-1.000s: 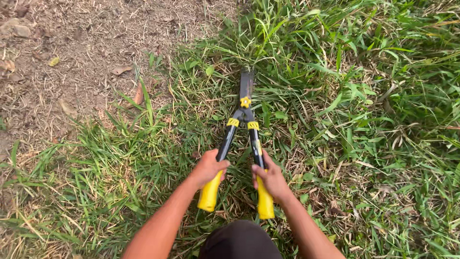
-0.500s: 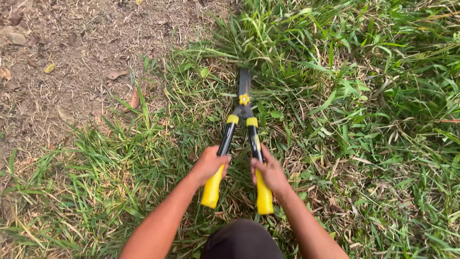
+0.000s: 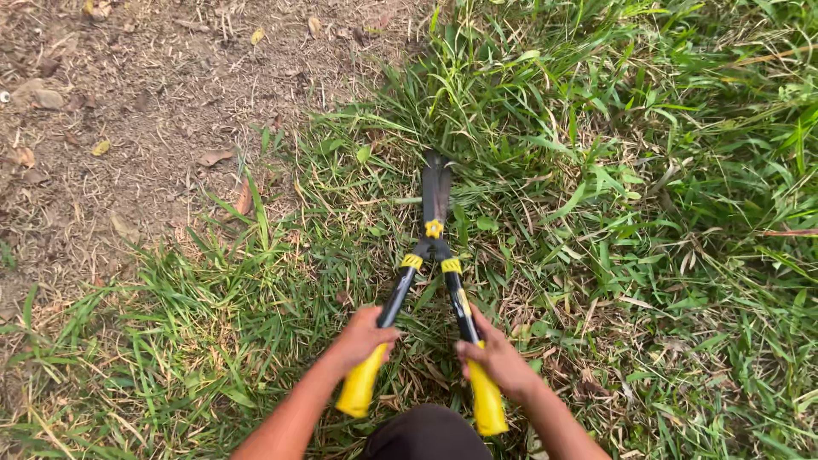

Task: The person trims tall grass using a pair of long-handled garden shears, repeatedly opening and closing the blades to cut small sections of vegetation at ground level.

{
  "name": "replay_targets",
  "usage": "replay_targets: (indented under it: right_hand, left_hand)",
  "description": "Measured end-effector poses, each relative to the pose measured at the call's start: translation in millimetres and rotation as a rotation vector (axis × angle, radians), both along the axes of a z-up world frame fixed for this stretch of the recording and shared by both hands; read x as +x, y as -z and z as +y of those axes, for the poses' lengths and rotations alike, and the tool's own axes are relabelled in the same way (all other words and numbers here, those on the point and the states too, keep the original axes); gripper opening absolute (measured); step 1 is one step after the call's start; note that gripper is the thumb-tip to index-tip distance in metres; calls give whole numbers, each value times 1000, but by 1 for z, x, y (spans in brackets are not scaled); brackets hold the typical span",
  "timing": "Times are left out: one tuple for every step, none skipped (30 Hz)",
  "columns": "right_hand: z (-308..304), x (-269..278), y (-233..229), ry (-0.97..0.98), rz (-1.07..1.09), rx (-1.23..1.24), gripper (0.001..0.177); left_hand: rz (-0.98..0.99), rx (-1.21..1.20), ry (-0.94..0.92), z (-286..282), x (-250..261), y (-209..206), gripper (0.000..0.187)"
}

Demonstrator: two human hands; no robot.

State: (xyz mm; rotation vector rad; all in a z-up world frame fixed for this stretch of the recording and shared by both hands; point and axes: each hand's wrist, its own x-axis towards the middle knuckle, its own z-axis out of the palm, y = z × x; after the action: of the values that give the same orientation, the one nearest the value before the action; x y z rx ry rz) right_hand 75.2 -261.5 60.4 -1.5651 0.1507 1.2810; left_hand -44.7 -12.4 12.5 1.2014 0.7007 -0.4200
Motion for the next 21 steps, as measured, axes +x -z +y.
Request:
replay_targets:
  right_hand:
    - [-19, 7, -4, -38, 21, -68, 85]
    - [-36, 13, -6, -76, 43, -136, 84]
    - [-48, 22, -6, -63, 55, -99, 83]
    - [-55, 34, -4, -50, 67, -62, 81]
    - [-56, 42, 0, -39, 79, -23, 80]
    - [-46, 45, 7, 28, 59, 16, 78]
    - [-29, 42, 15, 98, 42, 56, 76]
    - [-2, 33, 24, 119, -36, 91, 71]
    - [20, 26, 27, 142, -117, 123, 67]
    - [22, 22, 24, 134, -128, 146, 69]
    - [19, 13, 20, 125, -136, 170, 71]
    - [13, 7, 17, 117, -145, 193, 73]
    - [6, 1, 15, 92, -126, 169, 74]
    - [-8, -8, 12, 68, -107, 144, 76]
    - [-25, -17, 11, 41, -87, 119, 77]
    - [-46, -25, 9, 6, -50, 85, 78]
    - [-67, -29, 7, -30, -14, 53, 79]
    - [-87, -33, 5, -80, 10, 34, 78]
    - [-103, -35, 5, -131, 35, 14, 78]
    - [-110, -33, 9, -133, 48, -23, 79]
    - [-117, -33, 12, -134, 63, -62, 80]
  left_hand:
    - [-22, -3, 60, 17, -11, -4, 17]
    - [43, 68, 141, 36, -17, -9, 14]
    - [107, 139, 223, 50, -12, -12, 11]
    - [82, 141, 235, 53, -2, -13, 11]
    - [58, 146, 244, 54, 7, -14, 13]
    - [34, 150, 254, 52, 14, -15, 14]
    - [8, 146, 155, 37, 25, -12, 14]
    - [-18, 143, 55, 9, 41, -6, 13]
    - [-48, 137, -43, -8, 54, -4, 13]
    - [-64, 106, -41, -11, 54, -5, 14]
    - [-77, 76, -39, -12, 46, -5, 15]
    - [-89, 46, -38, -10, 36, -4, 15]
    - [-48, 36, 25, 2, 25, -6, 15]
    - [-6, 26, 87, 20, 11, -9, 14]
    - [2, 53, 187, 39, -2, -12, 14]
    - [10, 80, 287, 57, -14, -16, 15]
    - [76, 89, 364, 72, -25, -21, 12]
    - [142, 99, 440, 81, -31, -23, 11]
    - [161, 82, 489, 82, -30, -20, 12]
    - [180, 66, 538, 82, -29, -17, 13]
    - [201, 46, 587, 80, -29, -14, 14]
